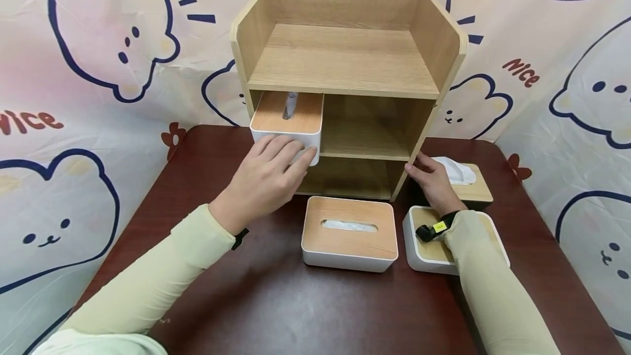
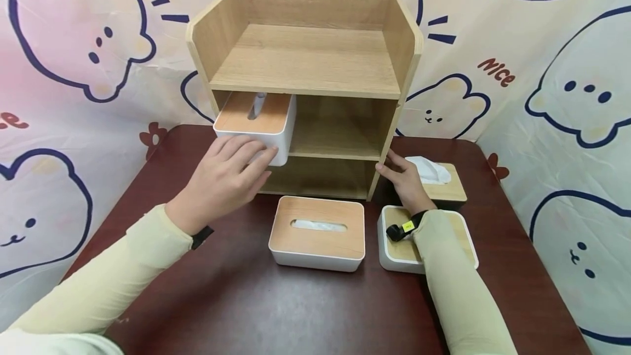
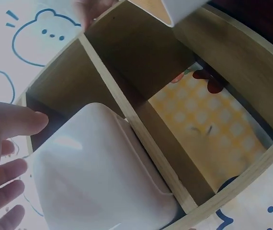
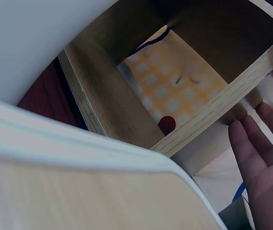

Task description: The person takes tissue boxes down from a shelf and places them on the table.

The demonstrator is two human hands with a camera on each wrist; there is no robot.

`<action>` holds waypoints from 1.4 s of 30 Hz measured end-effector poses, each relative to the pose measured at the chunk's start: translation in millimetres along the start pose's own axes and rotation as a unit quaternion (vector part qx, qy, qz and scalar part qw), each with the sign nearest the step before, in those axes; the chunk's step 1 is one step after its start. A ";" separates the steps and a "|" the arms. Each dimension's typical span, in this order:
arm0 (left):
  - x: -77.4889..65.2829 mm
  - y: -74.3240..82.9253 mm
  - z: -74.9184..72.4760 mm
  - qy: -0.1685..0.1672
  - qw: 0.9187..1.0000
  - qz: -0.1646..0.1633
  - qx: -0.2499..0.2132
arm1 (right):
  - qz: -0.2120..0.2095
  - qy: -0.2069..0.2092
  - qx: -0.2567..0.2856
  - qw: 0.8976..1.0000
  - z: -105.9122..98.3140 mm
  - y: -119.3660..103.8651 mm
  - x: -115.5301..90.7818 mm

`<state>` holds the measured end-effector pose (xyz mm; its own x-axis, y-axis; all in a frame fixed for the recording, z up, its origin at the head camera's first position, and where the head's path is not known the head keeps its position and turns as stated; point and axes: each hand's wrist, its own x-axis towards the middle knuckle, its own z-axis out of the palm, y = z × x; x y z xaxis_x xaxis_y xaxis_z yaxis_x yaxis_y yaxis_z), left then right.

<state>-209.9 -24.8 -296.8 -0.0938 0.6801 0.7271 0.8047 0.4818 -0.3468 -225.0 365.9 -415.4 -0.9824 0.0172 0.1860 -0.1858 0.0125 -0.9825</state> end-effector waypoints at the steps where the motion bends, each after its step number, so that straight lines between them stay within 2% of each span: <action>1: 1.3 0.2 0.8 0.004 1.000 0.004 0.009 | -0.001 0.000 -0.002 1.000 -0.4 -0.3 -0.2; 5: 4.5 0.4 2.9 -0.003 1.000 0.005 0.026 | 0.000 -0.001 -0.003 1.000 -2.1 -2.3 0.0; 12: 6.1 0.5 3.2 -0.045 0.997 -0.001 0.057 | 0.016 -0.003 0.017 1.000 0.9 -2.6 -1.5; 16: 15.7 1.7 9.5 -0.057 0.996 -0.003 0.072 | 0.004 0.004 0.022 1.000 -5.5 -4.2 -2.5; 22: 15.1 1.0 11.7 -0.065 0.994 -0.027 0.080 | -0.022 -0.002 0.024 0.999 -0.1 3.4 1.8; 27: 18.2 0.9 19.2 -0.068 0.993 -0.041 0.087 | -0.014 -0.002 0.003 1.000 -5.1 0.3 0.6; 33: 13.7 -0.5 23.1 -0.090 0.987 -0.062 0.118 | -0.013 -0.010 -0.004 1.000 -1.1 -1.8 4.7; 42: 19.9 -0.3 35.1 -0.120 0.979 -0.072 0.145 | -0.021 0.001 0.013 1.000 -4.0 1.2 -0.9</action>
<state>-232.6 8.0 -303.0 -0.3576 0.6867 0.6329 0.5751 0.6959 -0.4301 -224.3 369.9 -416.7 -0.9738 0.0191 0.2267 -0.2270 -0.0137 -0.9738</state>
